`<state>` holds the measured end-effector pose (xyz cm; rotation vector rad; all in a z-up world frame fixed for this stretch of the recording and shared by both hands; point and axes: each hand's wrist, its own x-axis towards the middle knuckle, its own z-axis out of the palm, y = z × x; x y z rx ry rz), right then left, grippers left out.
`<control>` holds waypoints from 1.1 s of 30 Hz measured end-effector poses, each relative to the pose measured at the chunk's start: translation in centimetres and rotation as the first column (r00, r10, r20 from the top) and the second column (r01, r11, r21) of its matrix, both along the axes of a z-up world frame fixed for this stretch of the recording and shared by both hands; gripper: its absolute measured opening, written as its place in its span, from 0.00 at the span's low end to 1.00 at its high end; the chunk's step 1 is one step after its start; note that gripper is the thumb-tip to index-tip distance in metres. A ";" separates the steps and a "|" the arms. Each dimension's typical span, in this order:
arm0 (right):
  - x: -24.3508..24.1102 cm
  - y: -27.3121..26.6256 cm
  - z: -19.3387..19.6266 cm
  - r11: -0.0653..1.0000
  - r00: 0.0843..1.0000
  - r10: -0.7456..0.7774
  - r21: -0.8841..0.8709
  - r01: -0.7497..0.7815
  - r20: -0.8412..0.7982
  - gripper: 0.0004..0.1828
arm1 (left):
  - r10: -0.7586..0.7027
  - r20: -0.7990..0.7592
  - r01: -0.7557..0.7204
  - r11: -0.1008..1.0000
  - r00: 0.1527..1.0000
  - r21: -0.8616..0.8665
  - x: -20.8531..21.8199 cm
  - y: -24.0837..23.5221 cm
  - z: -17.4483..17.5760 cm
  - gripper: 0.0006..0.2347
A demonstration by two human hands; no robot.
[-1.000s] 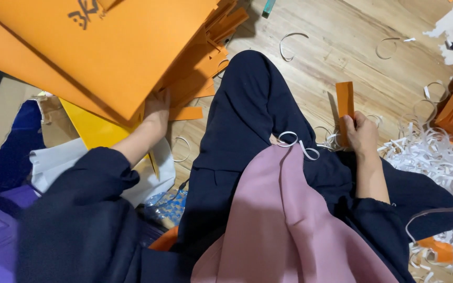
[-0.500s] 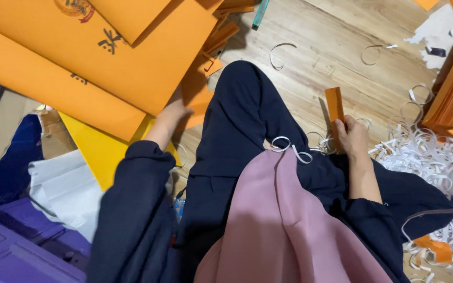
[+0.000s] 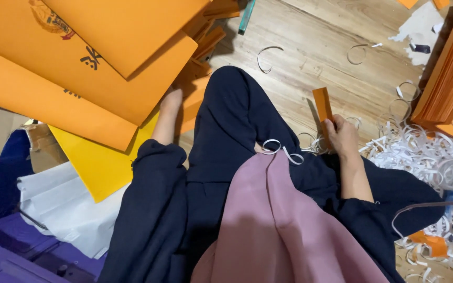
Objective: The person applies adhesive strips to the inner edges of orange folders and folds the cardstock by hand to assemble them while sitting on the floor.
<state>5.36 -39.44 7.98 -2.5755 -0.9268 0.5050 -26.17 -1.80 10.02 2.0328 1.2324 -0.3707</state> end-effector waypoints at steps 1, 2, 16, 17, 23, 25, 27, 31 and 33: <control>-0.4 0.3 -0.4 1.000 1.000 -0.005 0.001 0.005 0.004 0.15 | -0.005 0.004 0.005 1.000 1.000 0.001 -0.3 0.2 -0.4 0.26; -0.6 0.6 -0.7 1.000 1.000 0.008 0.012 -0.008 -0.007 0.14 | -0.027 -0.043 0.028 0.999 0.999 0.027 -0.4 0.4 -0.7 0.30; 0.9 1.8 1.2 0.937 0.943 -0.305 0.136 0.323 -0.135 0.14 | -0.128 0.099 0.096 0.955 0.987 0.280 0.1 -6.6 3.5 0.12; 1.3 2.3 1.3 0.888 0.921 -0.363 0.248 0.388 -0.142 0.14 | -0.086 0.181 0.038 0.966 0.980 0.257 -0.1 -7.3 3.5 0.08; 1.6 11.4 5.2 0.623 0.848 -0.392 0.576 0.530 -0.356 0.13 | -0.259 -0.210 0.282 0.956 0.943 0.086 2.9 -11.5 16.8 0.14; 0.1 15.2 8.8 0.571 0.857 -0.332 0.639 0.515 -0.394 0.14 | -0.337 -0.417 0.382 0.924 0.844 0.026 4.6 -12.1 20.1 0.23; -2.1 18.5 14.2 0.650 0.741 0.479 0.757 0.060 -0.470 0.18 | -0.427 -0.301 0.416 0.903 0.853 -0.103 6.6 -12.3 22.5 0.24; -2.0 19.4 13.1 0.742 0.710 0.492 0.670 -0.040 -0.503 0.36 | -0.636 0.187 0.661 0.693 0.748 -0.288 11.1 -12.9 22.2 0.14; 0.0 18.5 11.7 0.885 0.895 0.257 0.460 -0.067 -0.365 0.36 | -0.666 0.253 0.712 0.632 0.701 -0.308 13.5 -13.6 20.9 0.18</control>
